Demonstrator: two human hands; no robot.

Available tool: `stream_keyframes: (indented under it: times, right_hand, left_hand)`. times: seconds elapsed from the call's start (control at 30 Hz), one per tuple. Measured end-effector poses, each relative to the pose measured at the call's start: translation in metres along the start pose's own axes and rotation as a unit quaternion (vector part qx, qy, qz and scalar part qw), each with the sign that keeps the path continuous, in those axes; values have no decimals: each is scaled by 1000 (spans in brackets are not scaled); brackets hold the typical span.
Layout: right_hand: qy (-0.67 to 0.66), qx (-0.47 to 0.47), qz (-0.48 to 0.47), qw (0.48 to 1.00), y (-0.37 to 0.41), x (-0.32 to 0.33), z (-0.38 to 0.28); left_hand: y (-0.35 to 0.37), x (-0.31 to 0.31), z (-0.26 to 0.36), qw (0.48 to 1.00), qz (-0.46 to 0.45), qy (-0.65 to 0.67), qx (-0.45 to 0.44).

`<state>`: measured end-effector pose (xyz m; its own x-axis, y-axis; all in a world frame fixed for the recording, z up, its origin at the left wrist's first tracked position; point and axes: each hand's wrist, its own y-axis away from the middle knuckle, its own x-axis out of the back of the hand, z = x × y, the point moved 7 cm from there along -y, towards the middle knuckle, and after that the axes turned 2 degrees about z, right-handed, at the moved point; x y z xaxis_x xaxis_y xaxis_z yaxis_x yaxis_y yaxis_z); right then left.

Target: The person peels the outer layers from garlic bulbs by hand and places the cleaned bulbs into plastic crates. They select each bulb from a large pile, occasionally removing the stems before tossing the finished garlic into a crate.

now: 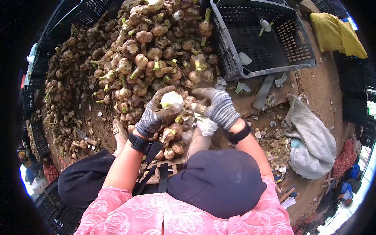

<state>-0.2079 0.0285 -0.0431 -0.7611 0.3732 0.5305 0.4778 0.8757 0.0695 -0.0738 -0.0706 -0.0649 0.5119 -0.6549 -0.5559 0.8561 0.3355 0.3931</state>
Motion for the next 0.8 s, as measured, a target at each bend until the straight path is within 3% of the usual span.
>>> stream_keyframes:
  times: [0.07, 0.13, 0.23, 0.47, 0.6, 0.67, 0.7, 0.73, 0.77, 0.8]
  right_hand:
    - [24, 36, 5, 999, -5, -3, -23]
    - [78, 118, 45, 989, -5, -9, -38]
    - [131, 149, 52, 979, -3, -13, -49]
    - [175, 172, 61, 968, 0, -19, -49]
    - [137, 163, 156, 965, -3, -1, -42]
    - [44, 39, 161, 985, -5, 4, -18]
    - [-171, -84, 109, 976, -5, -8, 6]
    - [-171, -84, 109, 976, -5, -7, 8]
    - [-365, -151, 38, 918, -5, -21, 13]
    - [-541, -212, -33, 813, -2, -36, 12]
  left_hand:
    - [-3, -1, 3, 993, 27, -113, -32]
    - [-2, 1, 0, 988, 38, -133, -66]
    - [2, 3, 10, 955, 66, -233, -173]
    - [1, 8, 3, 972, 32, -202, -113]
    - [6, -7, 6, 984, -40, -143, -98]
    - [8, -13, 3, 993, -71, -85, -51]
    - [7, -15, 5, 990, -92, -101, -29]
    - [9, -16, 8, 990, -91, -101, -30]
    - [10, -16, 6, 993, -82, -83, 1]
    - [11, -15, 3, 995, -73, -66, 32]
